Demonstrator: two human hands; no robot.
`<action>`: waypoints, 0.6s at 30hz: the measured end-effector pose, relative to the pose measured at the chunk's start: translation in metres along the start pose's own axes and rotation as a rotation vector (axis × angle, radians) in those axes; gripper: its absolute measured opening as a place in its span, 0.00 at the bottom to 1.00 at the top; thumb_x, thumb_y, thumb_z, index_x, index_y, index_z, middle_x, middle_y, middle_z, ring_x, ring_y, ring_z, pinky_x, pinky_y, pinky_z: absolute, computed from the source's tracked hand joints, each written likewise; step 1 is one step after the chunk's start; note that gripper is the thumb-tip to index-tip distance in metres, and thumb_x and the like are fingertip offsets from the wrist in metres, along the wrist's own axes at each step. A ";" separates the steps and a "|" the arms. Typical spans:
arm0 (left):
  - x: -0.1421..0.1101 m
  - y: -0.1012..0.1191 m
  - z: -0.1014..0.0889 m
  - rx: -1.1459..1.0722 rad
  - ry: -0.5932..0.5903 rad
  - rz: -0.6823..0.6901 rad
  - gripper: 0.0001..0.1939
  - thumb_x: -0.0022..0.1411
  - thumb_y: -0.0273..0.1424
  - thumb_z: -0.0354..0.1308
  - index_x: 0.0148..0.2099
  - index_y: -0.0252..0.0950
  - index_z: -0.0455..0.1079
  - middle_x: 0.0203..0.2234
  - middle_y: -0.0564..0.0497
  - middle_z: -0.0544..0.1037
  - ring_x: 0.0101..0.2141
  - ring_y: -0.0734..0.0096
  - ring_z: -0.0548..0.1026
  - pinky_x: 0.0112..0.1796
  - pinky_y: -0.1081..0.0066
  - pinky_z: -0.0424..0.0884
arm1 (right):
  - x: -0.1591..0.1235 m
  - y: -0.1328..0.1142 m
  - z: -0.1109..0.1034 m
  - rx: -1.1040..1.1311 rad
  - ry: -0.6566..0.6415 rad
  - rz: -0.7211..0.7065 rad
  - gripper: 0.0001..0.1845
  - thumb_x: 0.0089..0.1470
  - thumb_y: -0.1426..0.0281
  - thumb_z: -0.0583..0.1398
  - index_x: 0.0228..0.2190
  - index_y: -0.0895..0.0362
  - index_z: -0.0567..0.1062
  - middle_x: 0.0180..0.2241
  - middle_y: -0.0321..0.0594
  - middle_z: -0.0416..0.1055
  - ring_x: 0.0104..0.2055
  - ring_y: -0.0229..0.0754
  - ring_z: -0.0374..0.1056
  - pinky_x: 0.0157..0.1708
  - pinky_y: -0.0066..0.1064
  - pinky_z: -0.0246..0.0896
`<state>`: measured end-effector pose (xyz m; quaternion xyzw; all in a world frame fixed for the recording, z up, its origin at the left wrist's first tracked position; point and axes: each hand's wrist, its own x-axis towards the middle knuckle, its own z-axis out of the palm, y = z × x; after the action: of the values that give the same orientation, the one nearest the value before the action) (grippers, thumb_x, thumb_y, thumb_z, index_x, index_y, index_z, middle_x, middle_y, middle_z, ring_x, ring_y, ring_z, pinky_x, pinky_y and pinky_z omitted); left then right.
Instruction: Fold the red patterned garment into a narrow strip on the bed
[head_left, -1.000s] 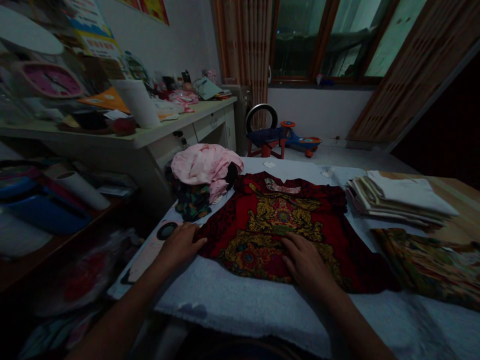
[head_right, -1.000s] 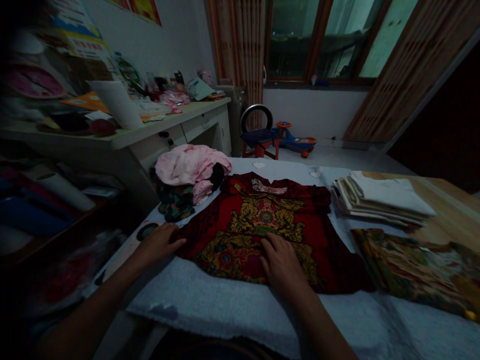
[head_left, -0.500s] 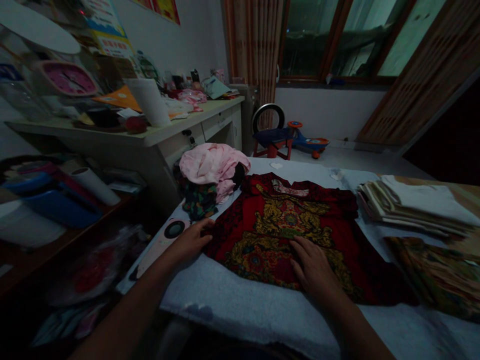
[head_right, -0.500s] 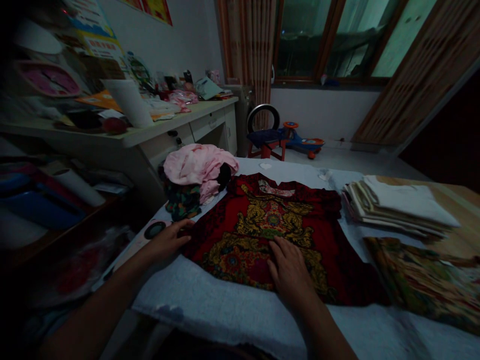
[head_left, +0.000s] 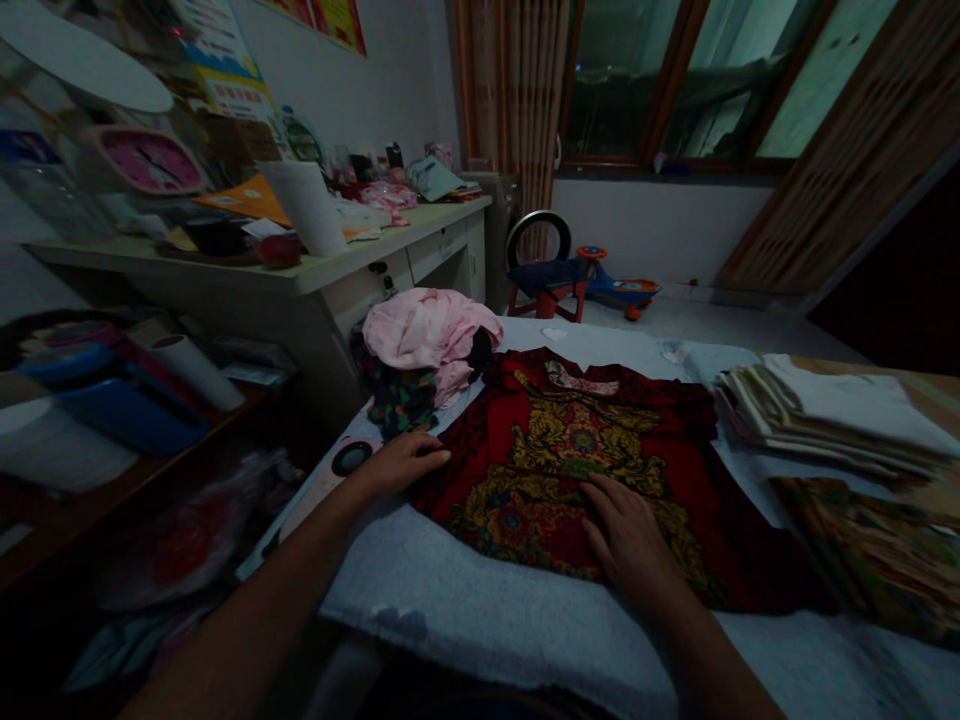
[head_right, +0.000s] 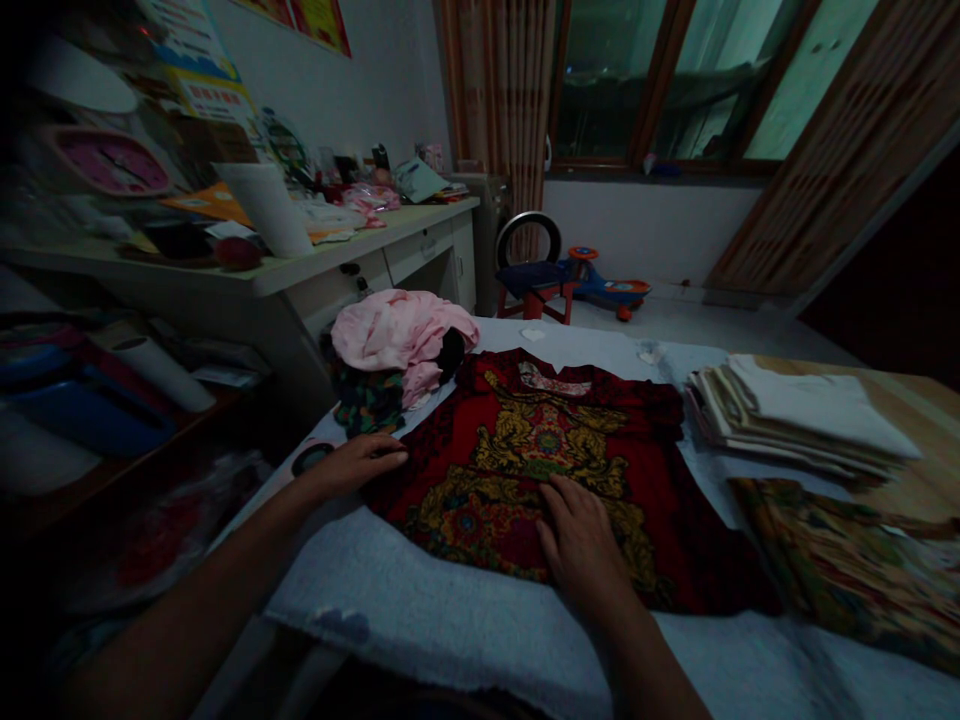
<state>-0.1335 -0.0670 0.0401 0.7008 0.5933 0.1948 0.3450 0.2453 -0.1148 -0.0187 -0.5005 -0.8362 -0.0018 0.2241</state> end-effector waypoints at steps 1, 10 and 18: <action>-0.001 -0.002 0.001 -0.037 0.051 -0.004 0.24 0.60 0.50 0.49 0.36 0.35 0.75 0.35 0.47 0.79 0.38 0.59 0.75 0.41 0.65 0.69 | 0.000 0.000 0.000 -0.001 -0.002 0.000 0.21 0.61 0.66 0.54 0.55 0.56 0.69 0.57 0.49 0.66 0.59 0.50 0.61 0.59 0.48 0.56; -0.018 -0.016 0.007 0.365 0.212 -0.169 0.13 0.61 0.35 0.48 0.34 0.36 0.72 0.34 0.46 0.78 0.39 0.60 0.75 0.40 0.66 0.66 | -0.001 0.001 0.001 -0.012 -0.011 0.014 0.21 0.61 0.66 0.54 0.54 0.55 0.70 0.57 0.47 0.66 0.59 0.50 0.61 0.59 0.46 0.56; 0.012 0.010 0.000 0.669 0.132 -0.154 0.13 0.64 0.31 0.47 0.44 0.36 0.72 0.41 0.43 0.77 0.43 0.60 0.75 0.43 0.66 0.67 | 0.000 0.001 0.001 -0.009 -0.008 0.013 0.21 0.61 0.66 0.54 0.54 0.56 0.70 0.57 0.47 0.66 0.59 0.49 0.61 0.58 0.47 0.57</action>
<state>-0.1239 -0.0565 0.0453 0.7142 0.6964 0.0079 0.0706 0.2455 -0.1145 -0.0200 -0.5070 -0.8338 -0.0022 0.2184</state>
